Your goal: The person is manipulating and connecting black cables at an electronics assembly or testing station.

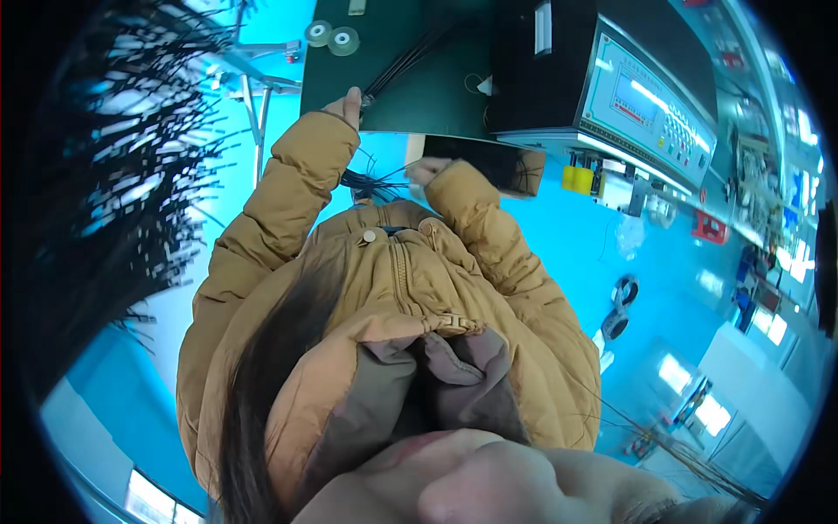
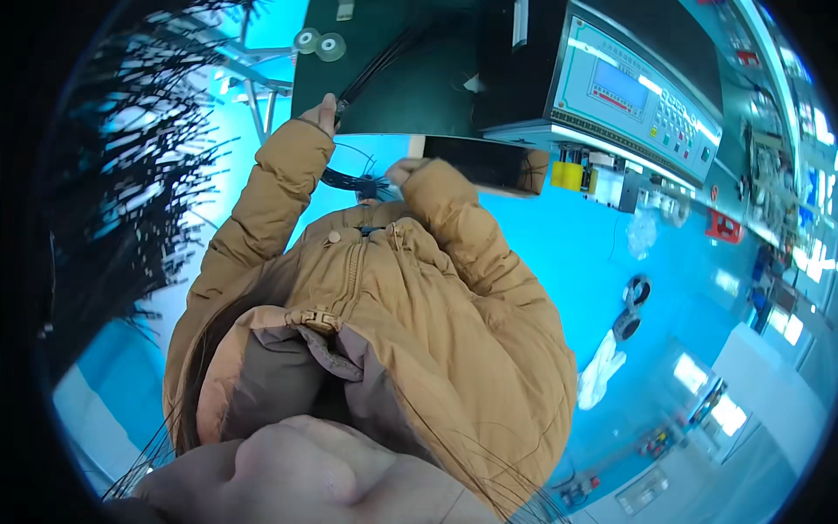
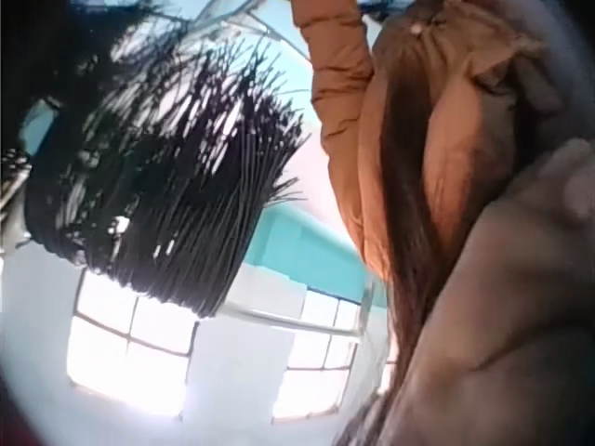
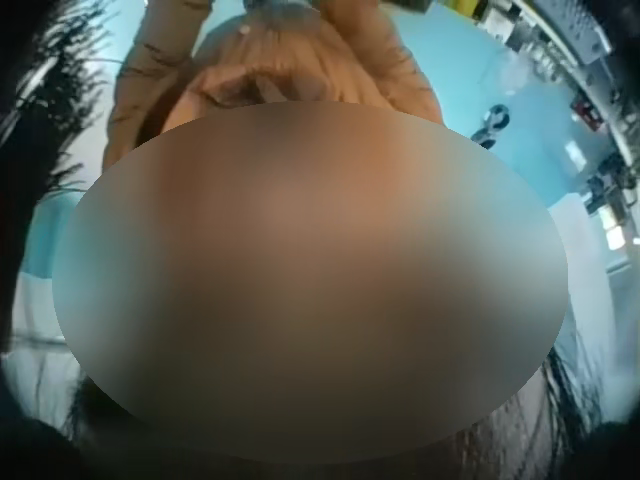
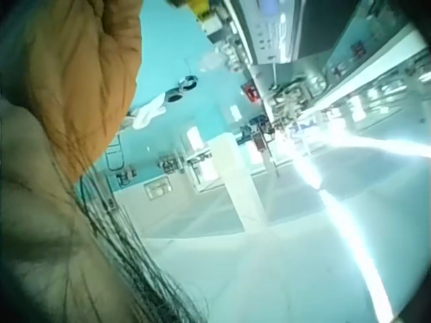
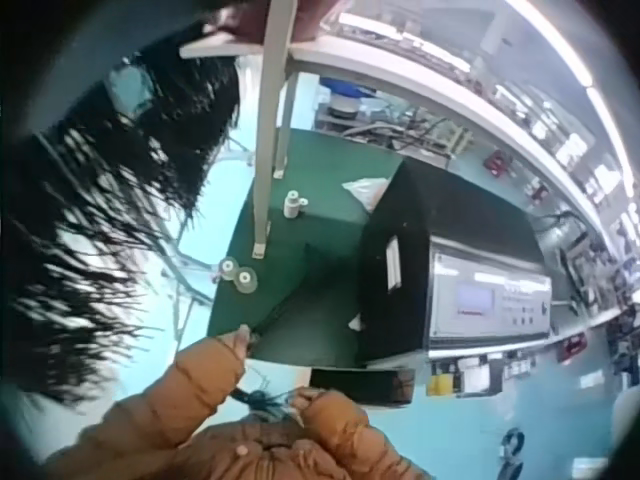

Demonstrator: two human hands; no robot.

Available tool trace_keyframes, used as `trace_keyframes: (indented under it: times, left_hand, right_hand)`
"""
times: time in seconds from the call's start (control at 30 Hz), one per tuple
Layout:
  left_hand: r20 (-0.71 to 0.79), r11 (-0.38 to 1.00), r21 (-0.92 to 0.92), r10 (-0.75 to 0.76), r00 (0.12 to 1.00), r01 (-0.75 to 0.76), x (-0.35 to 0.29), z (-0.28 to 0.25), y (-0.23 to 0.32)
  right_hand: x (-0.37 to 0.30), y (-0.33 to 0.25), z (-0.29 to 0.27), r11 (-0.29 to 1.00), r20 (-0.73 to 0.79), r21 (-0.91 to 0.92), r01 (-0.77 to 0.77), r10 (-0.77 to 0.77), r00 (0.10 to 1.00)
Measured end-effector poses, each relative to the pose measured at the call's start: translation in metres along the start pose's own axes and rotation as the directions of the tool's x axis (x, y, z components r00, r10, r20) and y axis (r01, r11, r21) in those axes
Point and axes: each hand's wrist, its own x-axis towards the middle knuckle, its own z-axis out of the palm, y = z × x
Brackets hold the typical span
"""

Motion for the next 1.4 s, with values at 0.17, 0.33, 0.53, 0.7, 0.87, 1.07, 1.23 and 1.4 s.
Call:
trace_keyframes:
  times: [0.17, 0.33, 0.53, 0.7, 0.87, 1.07, 1.23, 1.4]
  left_hand:
    - [0.042, 0.894, -0.397, -0.210, 0.977, 0.209, -0.058, -0.011, -0.016]
    - [0.009, 0.660, -0.671, -0.448, 0.894, 0.338, -0.138, -0.033, -0.009]
    - [-0.296, 0.611, -0.769, -0.603, 0.741, 0.189, -0.246, -0.083, 0.015]
    - [-0.489, 0.322, -0.869, -0.454, 0.745, -0.375, -0.363, -0.144, 0.019]
    - [-0.791, 0.747, -0.342, 0.098, 0.603, -0.571, -0.529, -0.237, 0.074]
    - [-0.896, 0.994, 0.090, 0.107, 0.431, -0.060, -0.548, -0.346, 0.043]
    - [-0.929, 0.965, 0.173, 0.093, 0.359, 0.197, -0.487, -0.424, -0.035]
    - [-0.936, 0.939, 0.174, 0.064, 0.347, 0.297, -0.422, -0.480, -0.111]
  right_hand:
    - [0.068, 0.023, -0.032, 0.775, -0.065, -0.512, -0.371, 0.395, 0.916]
    - [0.093, 0.027, -0.053, 0.599, 0.113, -0.801, -0.014, 0.175, 0.978]
    - [0.098, 0.043, -0.044, 0.495, 0.082, -0.868, 0.046, 0.052, 0.995]
    - [0.112, 0.093, -0.029, 0.691, -0.274, -0.665, -0.284, 0.127, 0.953]
    - [0.087, 0.026, -0.033, 0.830, -0.524, -0.280, -0.483, 0.289, 0.801]
    - [0.080, 0.002, -0.012, 0.923, -0.602, -0.275, -0.268, 0.052, 0.797]
    - [0.070, 0.004, 0.008, 0.928, -0.677, -0.317, -0.197, -0.075, 0.732]
    - [0.037, -0.021, 0.025, 0.908, -0.640, -0.225, -0.352, 0.135, 0.756]
